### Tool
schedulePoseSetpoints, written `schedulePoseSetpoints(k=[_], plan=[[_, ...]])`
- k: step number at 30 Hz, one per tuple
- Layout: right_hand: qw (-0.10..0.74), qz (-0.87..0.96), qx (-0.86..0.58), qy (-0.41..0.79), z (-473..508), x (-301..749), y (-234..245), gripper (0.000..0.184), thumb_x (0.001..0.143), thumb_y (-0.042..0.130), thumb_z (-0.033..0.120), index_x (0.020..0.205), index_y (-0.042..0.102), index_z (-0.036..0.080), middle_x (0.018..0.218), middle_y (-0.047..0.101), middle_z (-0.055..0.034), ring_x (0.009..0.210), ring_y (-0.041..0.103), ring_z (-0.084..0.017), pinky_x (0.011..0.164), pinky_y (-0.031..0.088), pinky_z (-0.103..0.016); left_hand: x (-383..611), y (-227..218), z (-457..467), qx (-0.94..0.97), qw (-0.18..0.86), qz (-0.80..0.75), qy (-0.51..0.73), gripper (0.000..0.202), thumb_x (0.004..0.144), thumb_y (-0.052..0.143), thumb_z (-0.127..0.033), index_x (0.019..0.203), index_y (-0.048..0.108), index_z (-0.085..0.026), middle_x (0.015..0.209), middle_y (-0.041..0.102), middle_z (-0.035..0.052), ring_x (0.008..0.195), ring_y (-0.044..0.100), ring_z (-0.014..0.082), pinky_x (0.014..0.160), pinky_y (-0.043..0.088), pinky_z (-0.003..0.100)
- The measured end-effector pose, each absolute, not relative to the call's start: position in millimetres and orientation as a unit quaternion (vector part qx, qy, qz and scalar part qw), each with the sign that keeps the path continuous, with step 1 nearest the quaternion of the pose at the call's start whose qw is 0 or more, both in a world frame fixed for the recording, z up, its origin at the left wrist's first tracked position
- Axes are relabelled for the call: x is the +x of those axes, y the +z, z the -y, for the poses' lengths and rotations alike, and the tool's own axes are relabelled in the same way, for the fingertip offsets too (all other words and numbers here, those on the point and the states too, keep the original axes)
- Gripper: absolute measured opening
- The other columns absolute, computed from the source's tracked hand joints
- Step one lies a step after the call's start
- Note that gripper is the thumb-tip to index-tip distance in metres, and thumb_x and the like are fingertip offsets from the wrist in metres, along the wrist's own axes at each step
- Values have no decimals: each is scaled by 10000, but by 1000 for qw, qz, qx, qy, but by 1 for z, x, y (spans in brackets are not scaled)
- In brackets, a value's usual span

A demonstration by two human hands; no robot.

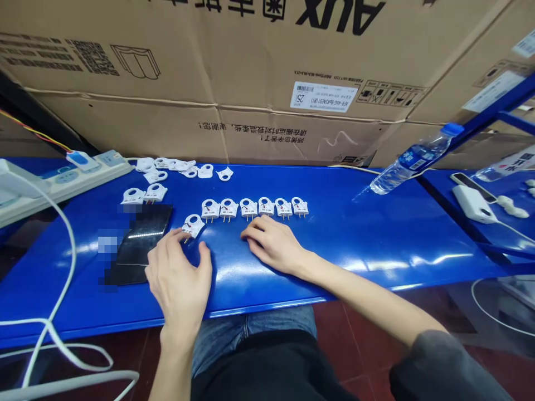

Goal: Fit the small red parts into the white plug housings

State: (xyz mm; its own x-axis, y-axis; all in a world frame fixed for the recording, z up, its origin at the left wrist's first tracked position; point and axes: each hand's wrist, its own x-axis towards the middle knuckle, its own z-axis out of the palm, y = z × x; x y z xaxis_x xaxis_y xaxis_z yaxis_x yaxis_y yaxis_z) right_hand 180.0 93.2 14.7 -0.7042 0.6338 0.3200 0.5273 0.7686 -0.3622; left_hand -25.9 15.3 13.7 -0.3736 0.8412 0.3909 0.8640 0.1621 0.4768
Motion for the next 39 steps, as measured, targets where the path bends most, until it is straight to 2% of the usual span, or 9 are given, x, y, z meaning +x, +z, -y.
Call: schedulePoseSetpoints(k=[5,9,18,31,39], plan=[[211,919,-313,113,-93,180,13,220,1053,498,166,1164,688,168,1094,705,-93,984,596,-212,824,502,-330,-19,18,-14,-532,33,793,-294,367,995,530,-408,1279,626,-196,1420,628,172,1318,541,437,1043,462,610],[195,923,-312,108,-93,180,13,226,1061,491,178,1176,686,169,1110,704,-94,996,590,-211,835,501,-331,-17,21,-14,-530,26,798,-284,434,1002,516,-421,1355,633,-196,1458,603,184,1357,511,452,1070,446,651],[170,928,-316,93,-93,178,11,239,1074,488,200,1199,689,167,1129,700,-89,1012,578,-217,847,495,-339,-22,14,-18,-563,16,786,-254,581,1008,493,-438,1531,527,-186,1605,490,191,1399,468,479,1094,416,719],[162,929,-319,94,-92,177,13,248,1073,488,205,1196,697,156,1131,702,-91,1004,578,-218,865,498,-344,-18,18,-24,-587,22,785,-197,611,1043,363,-424,1569,473,-131,1665,425,178,1409,482,469,1097,414,692],[172,928,-319,90,-92,178,11,232,1069,499,198,1196,693,175,1127,707,-90,1001,578,-215,869,499,-349,-18,17,-22,-586,25,785,-198,597,1044,374,-392,1588,446,-156,1681,404,170,1427,484,449,1131,399,665]])
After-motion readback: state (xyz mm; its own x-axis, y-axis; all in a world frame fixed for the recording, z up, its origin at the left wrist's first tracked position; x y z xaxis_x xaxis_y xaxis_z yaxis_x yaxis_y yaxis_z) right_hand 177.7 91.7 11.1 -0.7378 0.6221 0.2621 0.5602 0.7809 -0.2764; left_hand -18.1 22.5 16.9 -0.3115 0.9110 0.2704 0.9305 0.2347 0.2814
